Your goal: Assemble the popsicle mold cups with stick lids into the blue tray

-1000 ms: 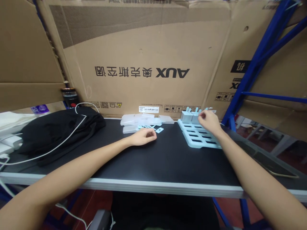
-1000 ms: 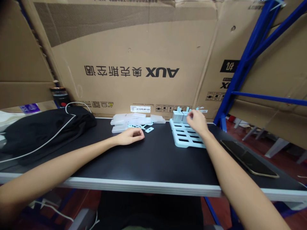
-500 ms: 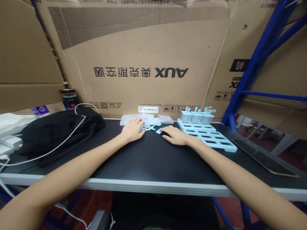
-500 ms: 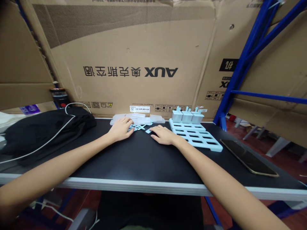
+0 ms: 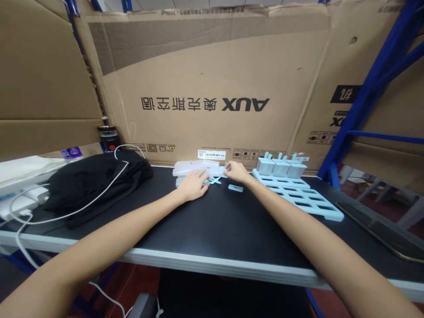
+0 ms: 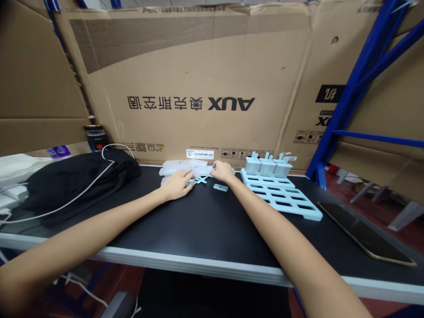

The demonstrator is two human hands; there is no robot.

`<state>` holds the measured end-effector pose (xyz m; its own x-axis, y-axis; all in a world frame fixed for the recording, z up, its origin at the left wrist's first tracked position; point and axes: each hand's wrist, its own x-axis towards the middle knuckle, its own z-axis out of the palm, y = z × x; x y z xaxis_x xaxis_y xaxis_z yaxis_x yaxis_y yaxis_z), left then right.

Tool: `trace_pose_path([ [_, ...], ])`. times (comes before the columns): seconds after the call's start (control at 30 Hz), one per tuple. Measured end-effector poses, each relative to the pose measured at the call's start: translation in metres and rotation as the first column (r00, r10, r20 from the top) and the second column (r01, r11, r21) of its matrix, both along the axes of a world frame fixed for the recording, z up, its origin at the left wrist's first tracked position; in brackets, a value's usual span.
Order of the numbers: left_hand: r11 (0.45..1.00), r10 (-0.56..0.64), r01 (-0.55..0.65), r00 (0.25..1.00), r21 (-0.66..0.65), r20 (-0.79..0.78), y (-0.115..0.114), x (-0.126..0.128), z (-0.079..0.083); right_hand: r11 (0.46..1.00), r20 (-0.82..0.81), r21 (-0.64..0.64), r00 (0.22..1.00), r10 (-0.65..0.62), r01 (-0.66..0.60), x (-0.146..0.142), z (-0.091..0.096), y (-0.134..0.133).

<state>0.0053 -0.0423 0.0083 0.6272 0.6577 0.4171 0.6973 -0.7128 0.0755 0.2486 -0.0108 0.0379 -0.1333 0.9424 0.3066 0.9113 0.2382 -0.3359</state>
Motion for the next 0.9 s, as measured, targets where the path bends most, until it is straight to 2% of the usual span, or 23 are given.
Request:
trace_pose_path([
  [0.1,1.0,0.011,-0.011,0.999,0.009,-0.039,0.002,0.0,-0.002,0.989,-0.143,-0.04,0.979,-0.145,0.141,-0.008,-0.003,0.003],
  [0.17,1.0,0.012,-0.011,0.998,0.019,-0.056,0.002,0.0,-0.003,0.989,-0.187,-0.022,0.971,-0.151,0.149,-0.009,-0.004,0.002],
  [0.3,1.0,0.008,-0.006,0.997,0.025,-0.079,0.003,0.0,-0.004,0.989,-0.369,0.088,0.926,-0.076,0.117,0.006,0.009,-0.005],
  [0.4,1.0,0.005,-0.005,0.999,0.009,-0.036,0.001,0.0,-0.002,0.986,-0.455,0.156,0.89,0.015,0.063,0.023,0.025,-0.021],
  [0.53,0.997,-0.074,0.075,0.988,0.003,0.138,-0.01,0.001,0.006,0.978,-0.584,0.197,0.793,0.172,-0.067,0.033,0.037,-0.056],
  [0.63,0.984,-0.164,0.177,0.955,-0.034,0.247,-0.021,0.005,0.01,0.961,-0.62,0.155,0.735,0.275,-0.229,0.017,0.038,-0.081],
  [0.7,0.965,-0.224,0.253,0.932,-0.068,0.287,-0.027,0.009,0.009,0.924,-0.603,0.119,0.713,0.359,-0.364,0.001,0.039,-0.093],
  [0.77,0.944,-0.28,0.32,0.905,-0.081,0.319,-0.028,0.013,0.004,0.859,-0.567,0.082,0.686,0.457,-0.505,-0.011,0.041,-0.1],
  [0.83,0.937,-0.302,0.343,0.888,-0.064,0.348,-0.026,0.014,-0.001,0.807,-0.506,0.063,0.678,0.534,-0.588,-0.013,0.043,-0.103],
  [0.9,0.941,-0.304,0.338,0.881,-0.032,0.363,-0.024,0.014,-0.004,0.827,-0.392,0.093,0.743,0.543,-0.555,-0.004,0.043,-0.1],
])
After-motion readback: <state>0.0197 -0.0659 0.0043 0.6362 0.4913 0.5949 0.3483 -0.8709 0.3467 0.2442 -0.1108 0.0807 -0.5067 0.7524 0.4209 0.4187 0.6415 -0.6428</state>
